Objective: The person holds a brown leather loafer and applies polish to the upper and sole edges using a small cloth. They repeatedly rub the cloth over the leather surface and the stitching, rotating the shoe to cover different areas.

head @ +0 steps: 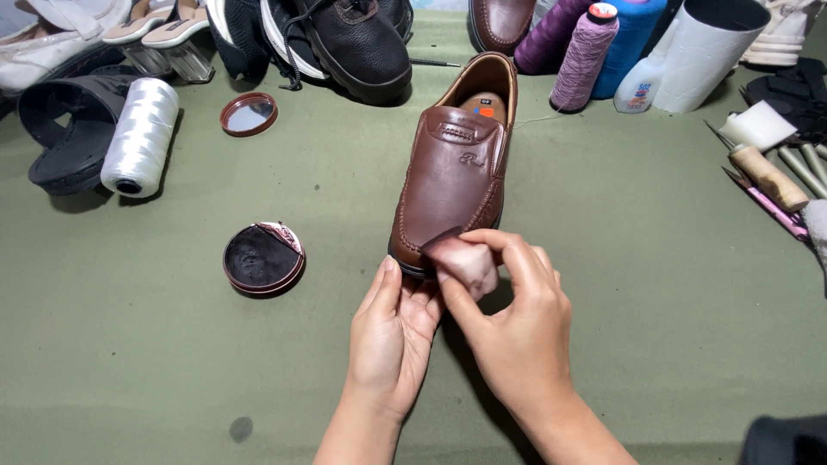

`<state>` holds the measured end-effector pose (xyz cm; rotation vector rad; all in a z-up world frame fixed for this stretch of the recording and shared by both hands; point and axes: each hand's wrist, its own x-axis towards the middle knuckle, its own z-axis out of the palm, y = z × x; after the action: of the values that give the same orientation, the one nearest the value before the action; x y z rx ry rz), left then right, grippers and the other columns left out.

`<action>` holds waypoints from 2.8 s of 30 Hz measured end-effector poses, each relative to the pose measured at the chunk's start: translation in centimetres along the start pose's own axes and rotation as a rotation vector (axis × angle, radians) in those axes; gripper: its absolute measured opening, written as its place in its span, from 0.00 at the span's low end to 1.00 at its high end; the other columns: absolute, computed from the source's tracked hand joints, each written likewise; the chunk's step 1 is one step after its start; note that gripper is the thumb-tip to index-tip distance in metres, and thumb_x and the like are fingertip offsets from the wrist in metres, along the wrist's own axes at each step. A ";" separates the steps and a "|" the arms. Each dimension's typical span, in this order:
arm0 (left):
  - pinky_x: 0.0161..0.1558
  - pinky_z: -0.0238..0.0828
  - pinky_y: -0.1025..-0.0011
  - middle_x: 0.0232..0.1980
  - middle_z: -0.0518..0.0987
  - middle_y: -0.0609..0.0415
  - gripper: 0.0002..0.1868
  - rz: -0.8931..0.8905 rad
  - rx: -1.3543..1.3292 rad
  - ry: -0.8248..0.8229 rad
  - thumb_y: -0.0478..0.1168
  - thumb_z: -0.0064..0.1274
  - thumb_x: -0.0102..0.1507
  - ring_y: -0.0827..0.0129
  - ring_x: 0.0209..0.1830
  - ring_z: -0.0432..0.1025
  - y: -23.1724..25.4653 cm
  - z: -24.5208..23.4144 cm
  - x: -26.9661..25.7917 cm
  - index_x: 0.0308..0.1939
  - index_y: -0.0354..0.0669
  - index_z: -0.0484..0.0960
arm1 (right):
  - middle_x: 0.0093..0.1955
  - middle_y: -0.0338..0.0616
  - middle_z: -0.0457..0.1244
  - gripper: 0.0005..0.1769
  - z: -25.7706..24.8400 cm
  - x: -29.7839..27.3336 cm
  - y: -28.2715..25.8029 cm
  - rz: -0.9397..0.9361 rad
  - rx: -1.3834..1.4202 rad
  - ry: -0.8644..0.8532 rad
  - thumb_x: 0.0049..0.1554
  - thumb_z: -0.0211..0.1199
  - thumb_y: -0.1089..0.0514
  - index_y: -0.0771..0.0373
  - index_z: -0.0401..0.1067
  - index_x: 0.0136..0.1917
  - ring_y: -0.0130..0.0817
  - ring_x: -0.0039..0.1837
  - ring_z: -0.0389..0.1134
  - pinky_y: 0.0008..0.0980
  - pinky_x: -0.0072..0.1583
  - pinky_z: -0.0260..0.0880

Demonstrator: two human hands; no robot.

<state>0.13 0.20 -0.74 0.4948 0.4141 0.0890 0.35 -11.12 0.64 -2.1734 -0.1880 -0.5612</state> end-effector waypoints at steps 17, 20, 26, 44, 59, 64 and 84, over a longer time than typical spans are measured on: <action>0.66 0.69 0.49 0.66 0.77 0.39 0.21 -0.035 0.029 0.036 0.40 0.36 0.71 0.51 0.63 0.72 0.6 1.3 -0.8 0.63 0.32 0.72 | 0.51 0.24 0.72 0.17 -1.4 3.2 2.5 0.124 -0.022 -0.105 0.47 0.68 0.55 0.43 0.76 0.51 0.31 0.55 0.68 0.34 0.58 0.64; 0.67 0.69 0.50 0.66 0.78 0.39 0.23 -0.033 0.068 0.036 0.40 0.37 0.70 0.52 0.63 0.72 0.6 1.6 -1.0 0.65 0.31 0.72 | 0.51 0.24 0.72 0.16 -1.4 3.7 2.9 0.169 -0.017 -0.114 0.48 0.67 0.56 0.44 0.75 0.52 0.31 0.55 0.68 0.33 0.58 0.64; 0.67 0.70 0.52 0.65 0.78 0.39 0.23 -0.028 0.111 0.007 0.41 0.39 0.69 0.55 0.63 0.73 0.4 1.2 -0.9 0.64 0.32 0.73 | 0.51 0.24 0.71 0.17 -0.8 3.0 3.7 0.129 -0.015 -0.066 0.49 0.65 0.56 0.44 0.74 0.53 0.32 0.54 0.68 0.34 0.58 0.63; 0.67 0.69 0.52 0.67 0.79 0.43 0.24 -0.049 0.092 0.018 0.44 0.39 0.69 0.57 0.64 0.73 0.7 1.4 -1.1 0.66 0.36 0.73 | 0.53 0.24 0.71 0.19 -0.9 2.9 2.9 0.287 0.001 -0.095 0.50 0.65 0.51 0.42 0.75 0.56 0.29 0.58 0.68 0.32 0.59 0.63; 0.67 0.69 0.56 0.68 0.80 0.44 0.26 -0.053 0.098 -0.035 0.46 0.39 0.68 0.60 0.65 0.74 0.3 0.6 -0.7 0.68 0.40 0.72 | 0.50 0.26 0.73 0.16 -0.5 3.0 2.2 0.344 0.070 -0.092 0.52 0.65 0.53 0.48 0.74 0.55 0.23 0.51 0.69 0.26 0.55 0.64; 0.67 0.69 0.56 0.68 0.79 0.44 0.26 -0.044 0.094 -0.049 0.46 0.40 0.68 0.60 0.65 0.74 0.1 0.4 -0.6 0.68 0.40 0.72 | 0.51 0.25 0.73 0.15 -0.5 3.0 2.3 0.323 0.071 -0.090 0.52 0.65 0.54 0.48 0.74 0.55 0.22 0.52 0.71 0.26 0.56 0.65; 0.68 0.70 0.58 0.68 0.79 0.47 0.26 -0.003 0.185 -0.100 0.46 0.41 0.67 0.64 0.65 0.74 0.2 0.6 -0.9 0.69 0.42 0.71 | 0.53 0.27 0.73 0.16 -0.7 3.0 2.9 0.302 0.083 -0.092 0.53 0.66 0.52 0.50 0.73 0.56 0.23 0.51 0.70 0.27 0.56 0.65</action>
<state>-0.49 -0.05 0.16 0.6782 0.3264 0.0223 3.72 -13.63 0.24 -2.0969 0.0669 -0.2775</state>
